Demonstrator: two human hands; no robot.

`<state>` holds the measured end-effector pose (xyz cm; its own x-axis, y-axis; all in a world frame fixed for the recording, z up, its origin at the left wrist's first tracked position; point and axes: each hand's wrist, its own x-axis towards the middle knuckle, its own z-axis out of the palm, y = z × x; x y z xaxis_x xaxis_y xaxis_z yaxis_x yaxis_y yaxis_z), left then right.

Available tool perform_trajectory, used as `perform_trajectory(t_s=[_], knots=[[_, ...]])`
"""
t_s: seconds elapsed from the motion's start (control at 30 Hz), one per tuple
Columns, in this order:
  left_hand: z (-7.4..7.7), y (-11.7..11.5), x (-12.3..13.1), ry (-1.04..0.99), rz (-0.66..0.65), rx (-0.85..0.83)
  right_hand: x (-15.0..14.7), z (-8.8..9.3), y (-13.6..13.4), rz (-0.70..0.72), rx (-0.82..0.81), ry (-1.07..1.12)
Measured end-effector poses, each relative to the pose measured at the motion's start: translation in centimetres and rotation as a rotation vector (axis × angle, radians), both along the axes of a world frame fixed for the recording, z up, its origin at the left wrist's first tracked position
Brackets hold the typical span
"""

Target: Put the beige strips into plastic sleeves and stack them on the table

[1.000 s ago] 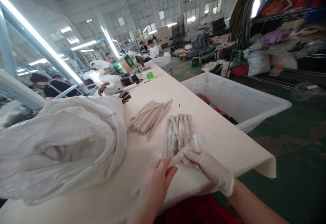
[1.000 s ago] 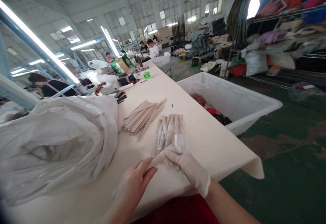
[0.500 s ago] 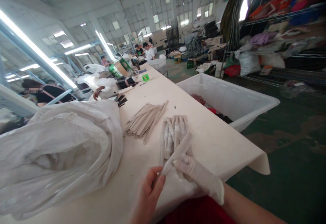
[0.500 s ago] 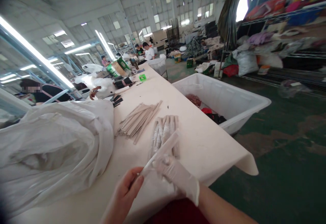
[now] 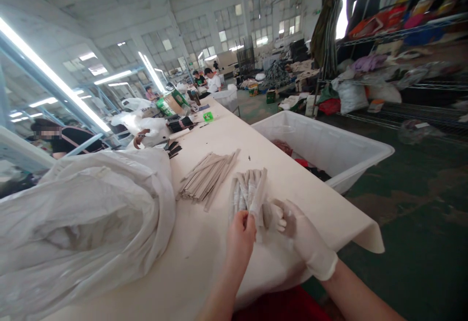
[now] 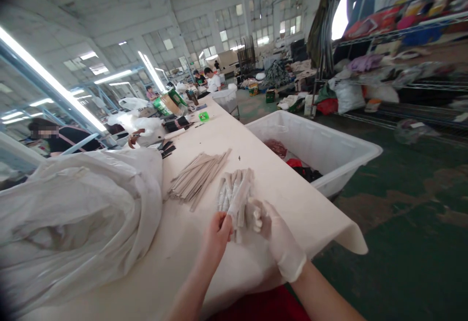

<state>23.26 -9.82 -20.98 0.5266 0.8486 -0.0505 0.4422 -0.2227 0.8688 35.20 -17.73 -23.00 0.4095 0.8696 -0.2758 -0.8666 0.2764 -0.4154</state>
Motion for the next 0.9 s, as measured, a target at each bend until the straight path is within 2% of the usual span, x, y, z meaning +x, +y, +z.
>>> perform_trajectory(t_s=[0.1, 0.13, 0.2, 0.27, 0.33, 0.37, 0.47, 0.53, 0.63, 0.7, 0.8, 0.9], knots=[[0.8, 0.2, 0.1, 0.030, -0.034, 0.218, 2.0, -0.3, -0.3, 0.043, 0.078, 0.045], [1.0, -0.1, 0.0, 0.022, -0.045, 0.243, 2.0, -0.3, -0.2, 0.051, 0.078, 0.044], [1.3, -0.9, -0.4, -0.006, -0.102, 0.092, 1.5, -0.1, 0.2, 0.046, 0.065, -0.004], [1.2, -1.8, -0.7, -0.053, -0.171, -0.209, 0.4, 0.1, 0.9, 0.018, 0.063, -0.100], [1.1, -2.4, -0.8, -0.121, -0.166, -0.417, -0.9, 0.0, 1.4, -0.035, 0.047, -0.205], [1.1, -2.5, -0.9, -0.150, -0.136, -0.443, -1.5, -0.2, 1.5, -0.044, 0.014, -0.269], [1.5, -2.4, -1.7, -0.177, -0.052, -0.301, -3.1, -1.2, 1.0, 0.052, -0.098, -0.479], [1.9, -2.3, -2.4, -0.142, -0.058, -0.206, -3.9, -1.6, 0.4, 0.150, -0.119, -0.580], [2.4, -2.0, -3.9, -0.079, -0.139, -0.163, -4.1, -1.2, -0.1, 0.209, -0.097, -0.533], [2.6, -1.2, -4.9, -0.013, -0.202, -0.114, -3.4, -0.6, 0.1, 0.182, -0.090, -0.435], [2.4, 1.7, -6.1, 0.195, -0.218, 0.084, -1.4, 0.3, 0.4, 0.107, -0.105, -0.312], [1.2, 6.4, -5.7, 0.500, -0.156, 0.373, 0.7, 0.7, 0.5, 0.028, -0.128, -0.299]])
